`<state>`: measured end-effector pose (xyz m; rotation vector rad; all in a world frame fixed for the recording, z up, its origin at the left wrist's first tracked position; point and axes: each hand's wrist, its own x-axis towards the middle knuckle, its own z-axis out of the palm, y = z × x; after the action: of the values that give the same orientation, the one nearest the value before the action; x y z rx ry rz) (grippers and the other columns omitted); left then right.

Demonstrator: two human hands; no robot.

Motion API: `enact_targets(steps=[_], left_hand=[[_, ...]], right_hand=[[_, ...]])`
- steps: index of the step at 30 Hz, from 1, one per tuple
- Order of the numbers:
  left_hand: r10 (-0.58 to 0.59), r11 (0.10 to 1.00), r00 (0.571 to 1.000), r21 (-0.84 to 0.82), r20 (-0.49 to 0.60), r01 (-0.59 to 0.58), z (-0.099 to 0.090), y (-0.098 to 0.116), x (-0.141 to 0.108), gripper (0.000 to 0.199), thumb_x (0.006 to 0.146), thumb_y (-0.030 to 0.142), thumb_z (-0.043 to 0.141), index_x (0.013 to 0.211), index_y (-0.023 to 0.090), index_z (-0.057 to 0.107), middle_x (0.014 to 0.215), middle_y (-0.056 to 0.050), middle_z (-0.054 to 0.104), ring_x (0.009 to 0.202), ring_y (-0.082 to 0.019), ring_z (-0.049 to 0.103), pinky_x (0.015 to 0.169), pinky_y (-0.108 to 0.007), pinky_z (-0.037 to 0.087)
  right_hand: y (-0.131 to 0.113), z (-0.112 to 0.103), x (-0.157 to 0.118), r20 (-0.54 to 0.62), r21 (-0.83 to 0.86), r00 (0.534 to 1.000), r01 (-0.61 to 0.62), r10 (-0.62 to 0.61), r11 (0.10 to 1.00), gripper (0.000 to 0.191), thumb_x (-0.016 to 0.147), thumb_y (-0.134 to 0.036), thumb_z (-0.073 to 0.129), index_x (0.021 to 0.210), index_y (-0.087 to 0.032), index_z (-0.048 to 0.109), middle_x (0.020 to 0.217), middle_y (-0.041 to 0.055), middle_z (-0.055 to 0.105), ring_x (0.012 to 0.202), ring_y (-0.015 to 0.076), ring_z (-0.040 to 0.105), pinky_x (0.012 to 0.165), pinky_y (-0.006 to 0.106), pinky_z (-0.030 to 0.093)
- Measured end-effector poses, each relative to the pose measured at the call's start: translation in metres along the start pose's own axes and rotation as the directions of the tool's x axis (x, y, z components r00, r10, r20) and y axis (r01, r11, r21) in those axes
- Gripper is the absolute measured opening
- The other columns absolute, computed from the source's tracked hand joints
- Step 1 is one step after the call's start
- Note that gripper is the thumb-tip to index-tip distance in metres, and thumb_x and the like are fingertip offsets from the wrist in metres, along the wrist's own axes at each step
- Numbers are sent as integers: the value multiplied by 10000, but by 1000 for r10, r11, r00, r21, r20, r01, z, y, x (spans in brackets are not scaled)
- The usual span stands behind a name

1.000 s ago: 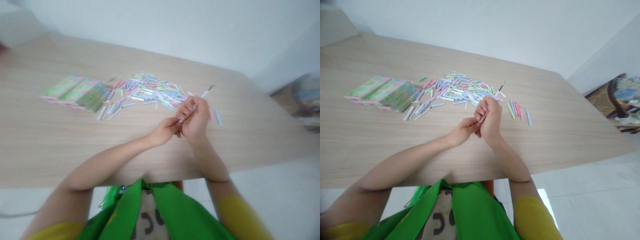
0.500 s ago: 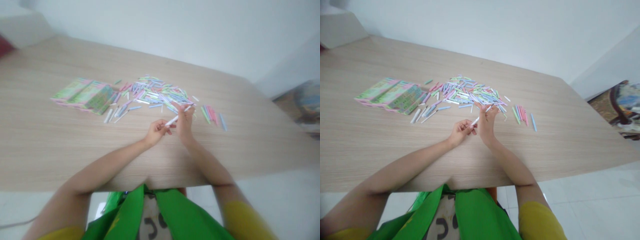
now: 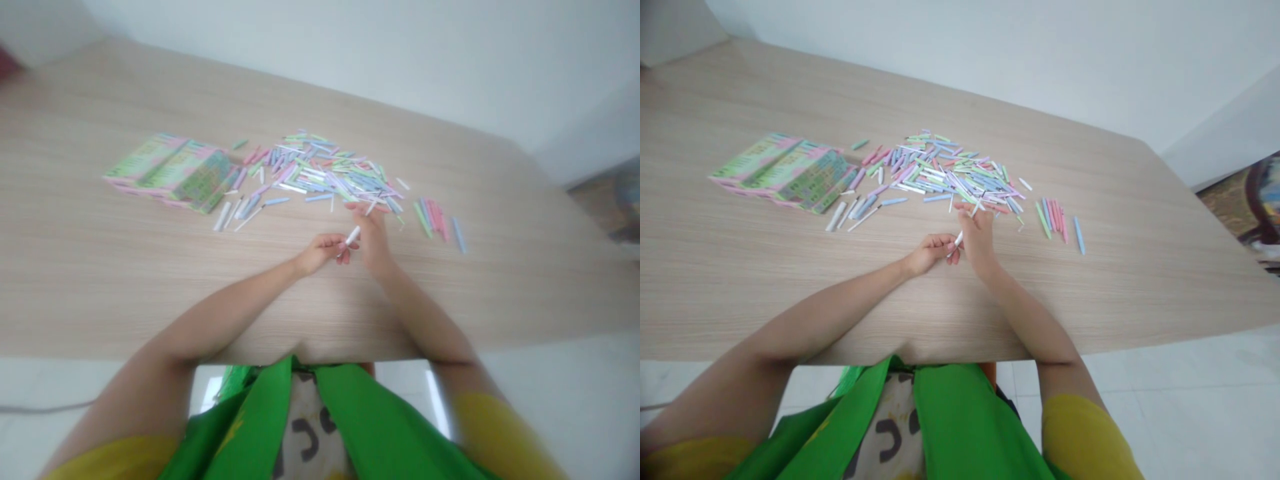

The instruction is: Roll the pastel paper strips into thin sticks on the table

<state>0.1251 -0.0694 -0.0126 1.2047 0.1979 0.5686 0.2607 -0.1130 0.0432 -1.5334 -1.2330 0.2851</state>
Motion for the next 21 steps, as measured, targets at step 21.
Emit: enact_targets(steps=[21], left_hand=[[-29,998,1000,-55,3,29,-10,5,-6,430,731,446,851,1013,124,807,739,-77,748,633,-107,594,665,-257,443]], right_hand=[[-54,-37,-8,26,84,999,-48,46,995,368,936,-541,596,810,-197,622,636,-23,598,557,100,561,543,242,430]])
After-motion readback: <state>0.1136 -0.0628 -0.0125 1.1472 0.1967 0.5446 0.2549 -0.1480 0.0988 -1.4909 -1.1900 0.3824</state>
